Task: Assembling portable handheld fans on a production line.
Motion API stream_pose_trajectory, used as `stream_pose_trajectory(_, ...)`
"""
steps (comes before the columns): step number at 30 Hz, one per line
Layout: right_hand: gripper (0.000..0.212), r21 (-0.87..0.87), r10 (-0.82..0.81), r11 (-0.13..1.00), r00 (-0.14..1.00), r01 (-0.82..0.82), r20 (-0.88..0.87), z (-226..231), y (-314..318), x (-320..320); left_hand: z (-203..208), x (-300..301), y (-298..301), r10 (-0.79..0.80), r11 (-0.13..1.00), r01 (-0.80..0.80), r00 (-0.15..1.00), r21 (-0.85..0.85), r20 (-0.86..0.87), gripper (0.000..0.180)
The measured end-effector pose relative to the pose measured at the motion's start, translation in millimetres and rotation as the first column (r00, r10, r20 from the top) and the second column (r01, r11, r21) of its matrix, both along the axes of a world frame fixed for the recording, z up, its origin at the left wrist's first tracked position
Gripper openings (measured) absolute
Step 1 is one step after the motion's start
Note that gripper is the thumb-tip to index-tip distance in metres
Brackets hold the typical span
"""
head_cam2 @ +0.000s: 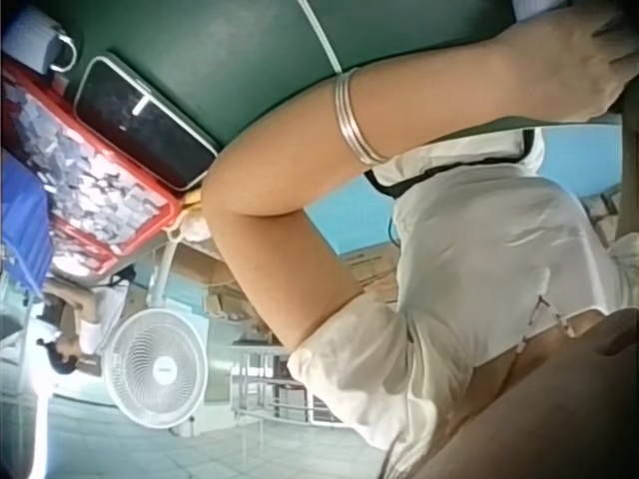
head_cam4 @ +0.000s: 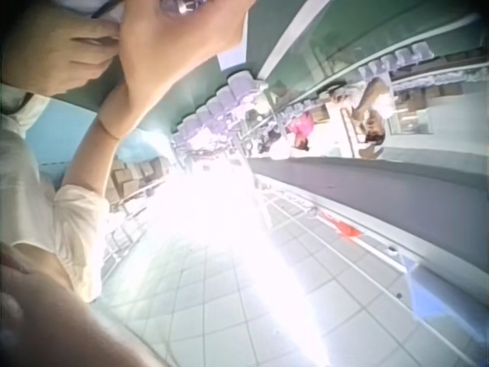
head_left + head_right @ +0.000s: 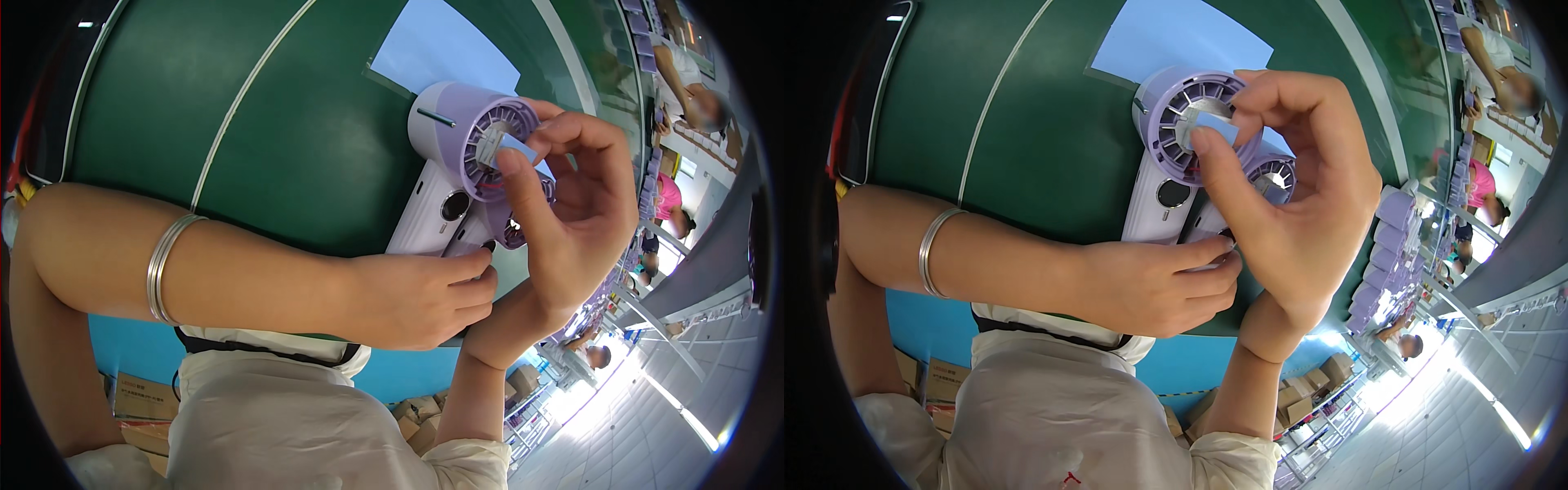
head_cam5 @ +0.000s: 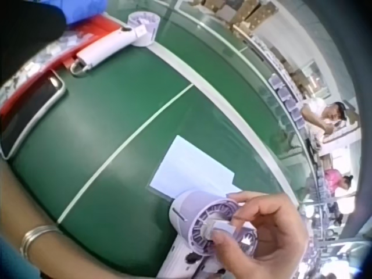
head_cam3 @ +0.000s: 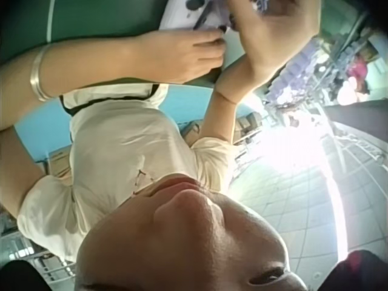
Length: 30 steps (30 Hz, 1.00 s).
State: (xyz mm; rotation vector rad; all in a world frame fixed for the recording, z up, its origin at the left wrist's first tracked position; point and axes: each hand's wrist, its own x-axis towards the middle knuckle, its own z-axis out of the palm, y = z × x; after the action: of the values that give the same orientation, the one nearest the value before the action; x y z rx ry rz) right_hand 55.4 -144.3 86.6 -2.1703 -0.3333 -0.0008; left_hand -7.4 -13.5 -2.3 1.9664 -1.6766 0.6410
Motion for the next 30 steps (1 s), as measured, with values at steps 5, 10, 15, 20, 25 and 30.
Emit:
stream_pose_trajectory(5,0.039,-0.071,-0.01,0.997,1.0,0.008,-0.024,6,-7,2,1,1,-1,-0.005,1.0,0.005,1.0,0.004,-0.009,0.029)
stream_pose_trajectory(10,0.035,-0.053,-0.035,0.998,0.99,0.028,-0.139,10,-10,5,1,1,1,-0.013,1.0,0.013,1.0,0.026,0.001,0.028)
stream_pose_trajectory(15,0.033,-0.041,-0.086,0.996,0.983,0.08,-0.162,13,-14,6,1,1,-3,-0.009,1.0,0.009,1.0,-0.008,-0.006,0.029)
stream_pose_trajectory(20,0.031,-0.023,-0.028,0.999,0.991,0.025,-0.127,5,-13,11,0,1,-1,-0.003,1.0,0.003,1.0,0.015,0.011,0.03)
stream_pose_trajectory(25,0.033,0.127,-0.18,0.968,0.949,0.218,-0.257,5,-10,12,-1,0,-2,-0.014,1.0,0.014,1.0,-0.001,-0.005,0.03)
stream_pose_trajectory(30,0.029,-0.067,-0.047,0.997,0.979,0.035,-0.2,5,-15,13,-1,1,-2,0.01,1.0,-0.01,1.0,-0.012,0.008,0.027)
